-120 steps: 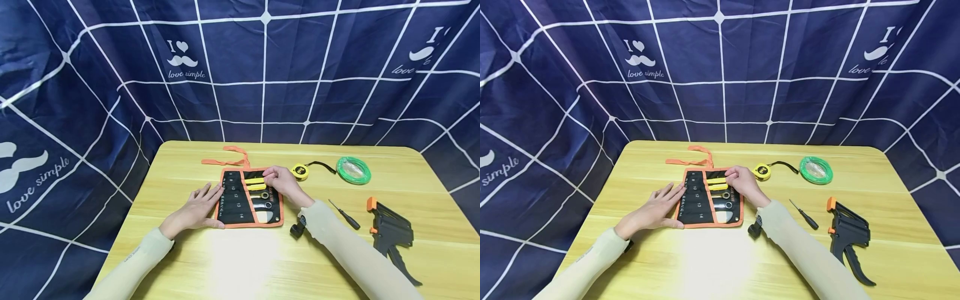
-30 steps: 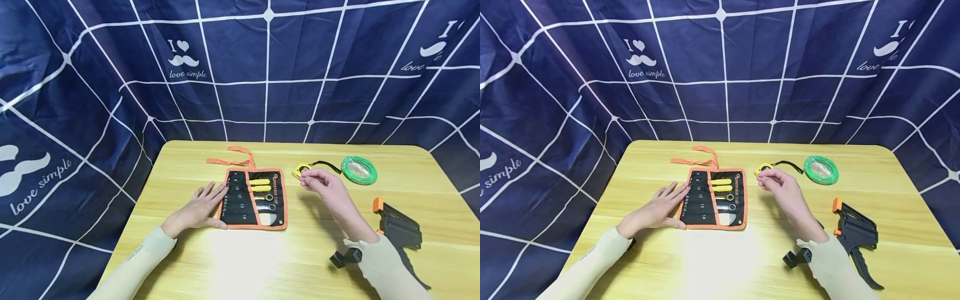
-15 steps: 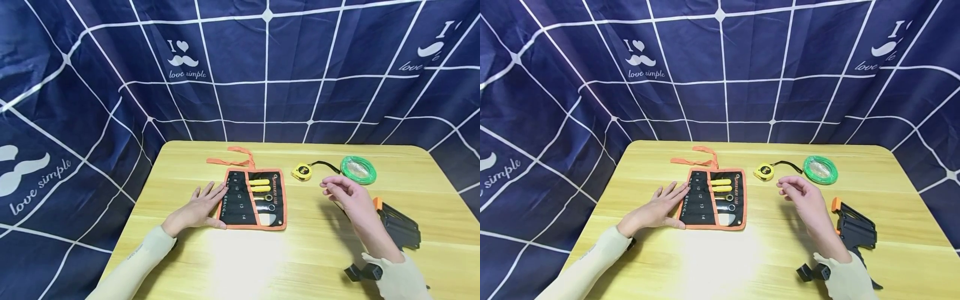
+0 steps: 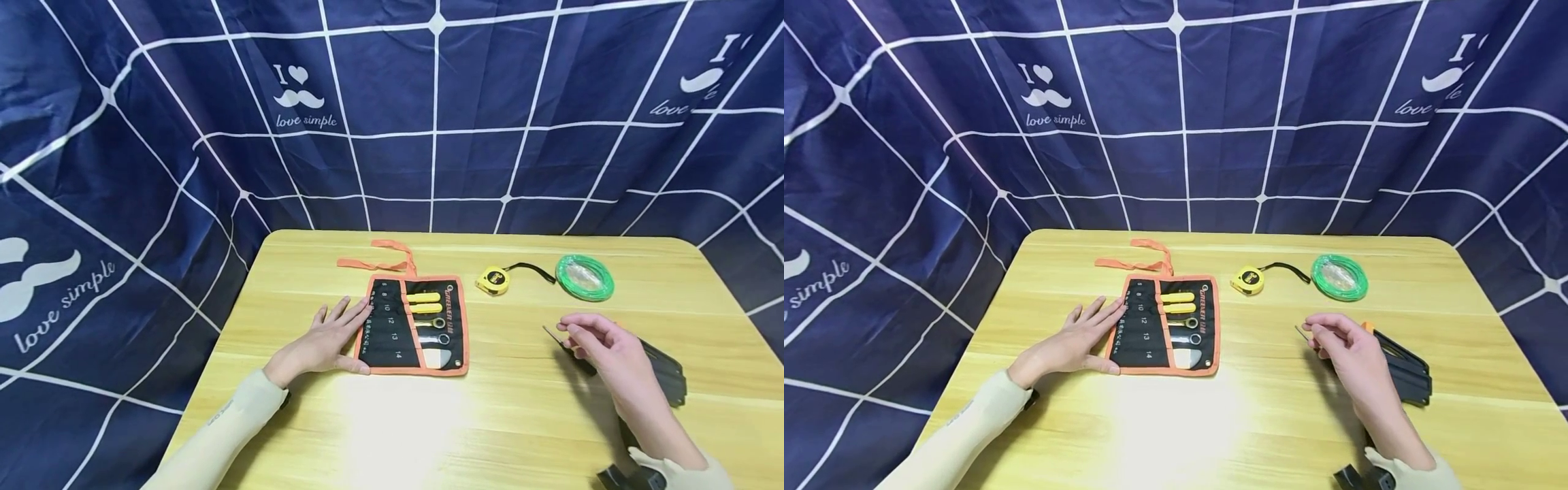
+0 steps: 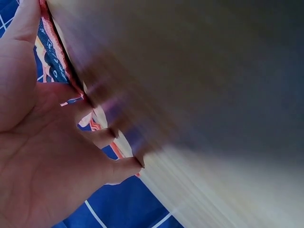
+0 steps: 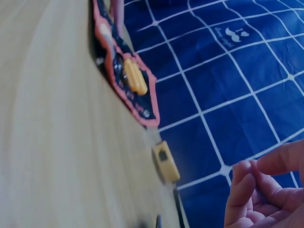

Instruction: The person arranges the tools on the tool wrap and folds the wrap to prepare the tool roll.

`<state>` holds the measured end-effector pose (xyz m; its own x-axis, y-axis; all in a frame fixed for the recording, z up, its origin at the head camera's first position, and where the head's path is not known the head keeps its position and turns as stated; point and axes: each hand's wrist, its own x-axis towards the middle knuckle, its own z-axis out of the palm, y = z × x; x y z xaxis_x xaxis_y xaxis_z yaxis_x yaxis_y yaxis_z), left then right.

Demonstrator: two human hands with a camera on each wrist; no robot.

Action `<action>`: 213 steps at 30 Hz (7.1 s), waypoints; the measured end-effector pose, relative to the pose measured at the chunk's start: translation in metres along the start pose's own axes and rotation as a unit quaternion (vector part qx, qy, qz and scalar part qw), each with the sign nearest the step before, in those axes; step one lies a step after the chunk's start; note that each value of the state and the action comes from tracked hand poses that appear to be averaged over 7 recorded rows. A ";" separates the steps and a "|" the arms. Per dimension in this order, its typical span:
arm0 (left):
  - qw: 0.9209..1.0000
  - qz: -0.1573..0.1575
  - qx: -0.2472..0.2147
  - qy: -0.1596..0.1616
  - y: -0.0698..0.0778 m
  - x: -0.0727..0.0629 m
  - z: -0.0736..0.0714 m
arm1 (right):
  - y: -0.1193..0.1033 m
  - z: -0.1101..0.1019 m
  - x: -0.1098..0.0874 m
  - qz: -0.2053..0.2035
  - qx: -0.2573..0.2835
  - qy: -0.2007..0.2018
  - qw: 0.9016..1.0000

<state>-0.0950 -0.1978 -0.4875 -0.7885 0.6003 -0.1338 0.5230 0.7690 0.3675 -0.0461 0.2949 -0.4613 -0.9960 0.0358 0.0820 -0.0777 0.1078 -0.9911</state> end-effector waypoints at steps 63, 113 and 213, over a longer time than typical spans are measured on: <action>1.000 0.000 -0.002 0.005 -0.002 0.001 0.005 | 0.016 -0.027 0.011 0.102 0.080 -0.125 0.984; 1.000 0.008 -0.002 0.012 -0.003 0.001 0.005 | 0.013 0.114 0.101 0.051 0.062 -0.099 0.992; 1.000 -0.007 0.019 0.003 0.000 0.003 0.007 | 0.002 0.146 0.135 0.026 -0.247 -0.160 0.955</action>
<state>-0.0953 -0.1942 -0.4938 -0.7971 0.5889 -0.1337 0.5245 0.7849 0.3300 -0.1871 0.1551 -0.4671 -0.9667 -0.2427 -0.0809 -0.0754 0.5726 -0.8164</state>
